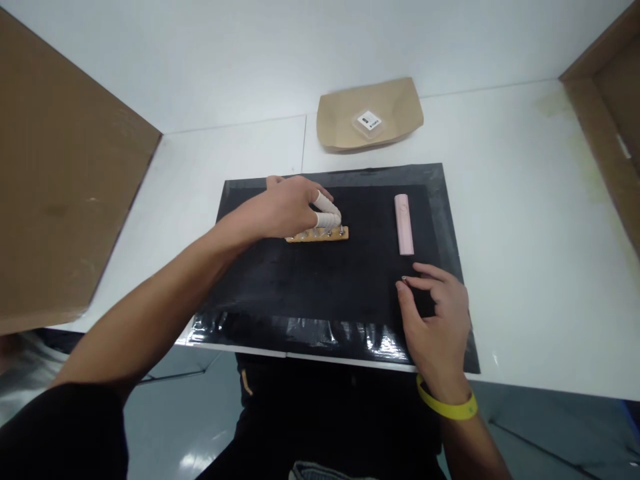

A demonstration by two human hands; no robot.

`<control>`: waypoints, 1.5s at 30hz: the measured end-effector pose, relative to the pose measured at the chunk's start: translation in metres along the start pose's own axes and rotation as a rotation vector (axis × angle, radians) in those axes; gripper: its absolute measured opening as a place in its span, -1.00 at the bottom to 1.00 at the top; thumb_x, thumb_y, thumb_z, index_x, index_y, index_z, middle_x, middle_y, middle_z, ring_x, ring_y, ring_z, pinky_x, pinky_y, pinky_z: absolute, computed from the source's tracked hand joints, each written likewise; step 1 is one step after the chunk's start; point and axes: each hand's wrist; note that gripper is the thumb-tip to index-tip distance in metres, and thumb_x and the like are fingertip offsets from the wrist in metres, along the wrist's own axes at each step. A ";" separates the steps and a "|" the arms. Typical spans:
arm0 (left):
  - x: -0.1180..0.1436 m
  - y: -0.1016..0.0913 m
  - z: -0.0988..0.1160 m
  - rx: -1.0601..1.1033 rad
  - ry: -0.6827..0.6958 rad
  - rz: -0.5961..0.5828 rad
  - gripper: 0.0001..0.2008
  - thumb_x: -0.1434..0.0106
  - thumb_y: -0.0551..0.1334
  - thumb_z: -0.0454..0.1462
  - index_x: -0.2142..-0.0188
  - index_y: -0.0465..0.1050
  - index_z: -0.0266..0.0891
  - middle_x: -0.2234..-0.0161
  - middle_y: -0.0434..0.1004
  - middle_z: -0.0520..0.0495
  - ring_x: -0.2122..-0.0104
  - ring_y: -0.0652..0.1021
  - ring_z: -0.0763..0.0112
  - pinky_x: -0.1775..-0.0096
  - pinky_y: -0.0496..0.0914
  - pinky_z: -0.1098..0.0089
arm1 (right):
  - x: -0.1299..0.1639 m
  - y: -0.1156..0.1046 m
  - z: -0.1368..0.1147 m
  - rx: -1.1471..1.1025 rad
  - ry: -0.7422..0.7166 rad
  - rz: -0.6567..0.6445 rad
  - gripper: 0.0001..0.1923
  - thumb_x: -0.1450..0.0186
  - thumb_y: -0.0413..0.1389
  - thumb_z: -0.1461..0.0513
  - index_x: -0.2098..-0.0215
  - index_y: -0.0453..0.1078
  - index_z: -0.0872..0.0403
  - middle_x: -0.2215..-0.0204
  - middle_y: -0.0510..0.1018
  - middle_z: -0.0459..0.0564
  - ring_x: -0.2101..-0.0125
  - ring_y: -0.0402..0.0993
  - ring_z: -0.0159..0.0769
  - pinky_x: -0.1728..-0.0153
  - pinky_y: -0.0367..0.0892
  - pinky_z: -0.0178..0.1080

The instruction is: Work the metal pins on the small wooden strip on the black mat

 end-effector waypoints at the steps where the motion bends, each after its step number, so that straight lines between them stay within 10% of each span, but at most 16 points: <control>1: -0.001 -0.002 0.000 0.029 -0.022 -0.053 -0.68 -0.28 0.20 -0.17 0.12 0.74 0.00 -0.15 0.66 0.04 -0.06 0.60 0.10 -0.17 0.25 0.05 | 0.000 0.000 0.000 -0.002 0.001 0.000 -0.91 -0.45 0.20 0.21 0.21 0.49 0.05 0.06 0.64 0.08 0.02 0.57 -0.06 -0.05 0.40 0.10; 26: -0.021 0.010 -0.009 -0.018 0.039 -0.046 -0.59 -0.16 0.19 -0.36 0.10 0.72 -0.01 -0.10 0.69 0.03 -0.11 0.57 0.04 -0.27 0.06 -0.04 | 0.000 -0.002 0.000 0.017 -0.010 -0.028 -0.91 -0.45 0.19 0.20 0.20 0.49 0.06 0.05 0.64 0.11 0.02 0.57 -0.04 -0.05 0.39 0.10; 36: -0.011 0.010 -0.004 -0.055 0.086 -0.025 -0.50 -0.26 0.34 0.12 -0.06 0.66 -0.04 -0.19 0.60 -0.11 -0.30 0.40 -0.12 -0.29 0.06 -0.07 | 0.000 0.000 0.001 0.011 -0.016 -0.016 -0.92 -0.45 0.20 0.20 0.21 0.48 0.04 0.07 0.65 0.08 0.03 0.57 -0.06 -0.07 0.39 0.10; 45: -0.016 0.020 0.002 -0.014 0.095 -0.032 -0.51 -0.18 0.43 0.09 -0.02 0.68 -0.08 -0.20 0.61 -0.13 -0.31 0.39 -0.13 -0.23 0.08 -0.02 | 0.000 0.000 0.003 0.020 -0.024 -0.020 -0.92 -0.45 0.19 0.20 0.21 0.47 0.04 0.07 0.65 0.09 0.04 0.58 -0.07 -0.04 0.39 0.08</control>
Point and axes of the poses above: each hand's wrist, its own x-axis away from the middle knuckle, its own y-axis out of the palm, z = x × y
